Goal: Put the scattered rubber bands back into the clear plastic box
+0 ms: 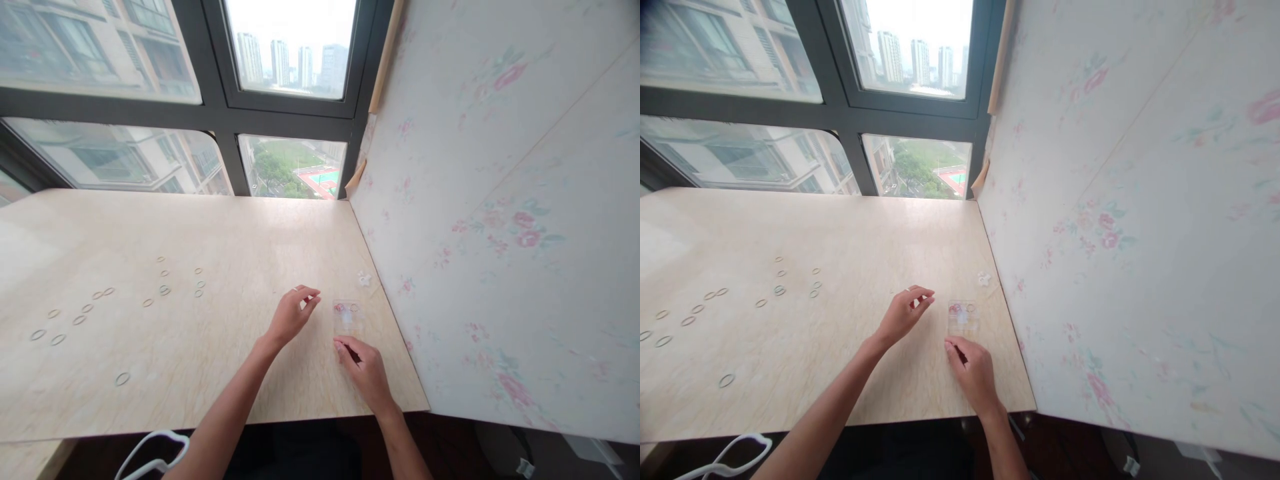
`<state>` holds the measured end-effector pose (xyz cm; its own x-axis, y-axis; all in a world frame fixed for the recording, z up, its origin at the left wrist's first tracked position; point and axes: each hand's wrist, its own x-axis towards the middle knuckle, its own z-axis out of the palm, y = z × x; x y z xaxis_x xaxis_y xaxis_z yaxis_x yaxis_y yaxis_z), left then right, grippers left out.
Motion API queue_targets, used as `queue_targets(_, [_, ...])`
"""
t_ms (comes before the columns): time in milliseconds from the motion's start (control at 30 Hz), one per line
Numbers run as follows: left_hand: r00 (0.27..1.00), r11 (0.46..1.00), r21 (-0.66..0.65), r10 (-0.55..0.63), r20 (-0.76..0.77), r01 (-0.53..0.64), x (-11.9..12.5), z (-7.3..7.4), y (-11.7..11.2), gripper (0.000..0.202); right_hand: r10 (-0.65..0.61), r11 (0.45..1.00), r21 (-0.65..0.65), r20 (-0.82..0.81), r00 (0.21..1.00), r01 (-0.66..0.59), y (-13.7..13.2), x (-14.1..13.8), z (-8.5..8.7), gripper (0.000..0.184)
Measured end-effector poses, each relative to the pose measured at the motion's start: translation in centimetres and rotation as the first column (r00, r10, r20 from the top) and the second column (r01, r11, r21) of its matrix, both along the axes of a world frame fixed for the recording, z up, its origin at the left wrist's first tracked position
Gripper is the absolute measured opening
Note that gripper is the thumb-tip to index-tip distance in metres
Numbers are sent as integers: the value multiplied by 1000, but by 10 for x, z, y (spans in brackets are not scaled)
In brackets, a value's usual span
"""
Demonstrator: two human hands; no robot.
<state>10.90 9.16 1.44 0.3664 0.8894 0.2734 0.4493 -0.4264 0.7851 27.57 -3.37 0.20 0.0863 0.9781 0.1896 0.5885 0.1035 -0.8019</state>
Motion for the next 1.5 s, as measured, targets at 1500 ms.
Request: queue_targets(1500, [997, 995, -92, 54, 57, -48, -102, -23, -43, 21, 693, 644, -177, 548, 469, -744, 305, -369, 5, 17])
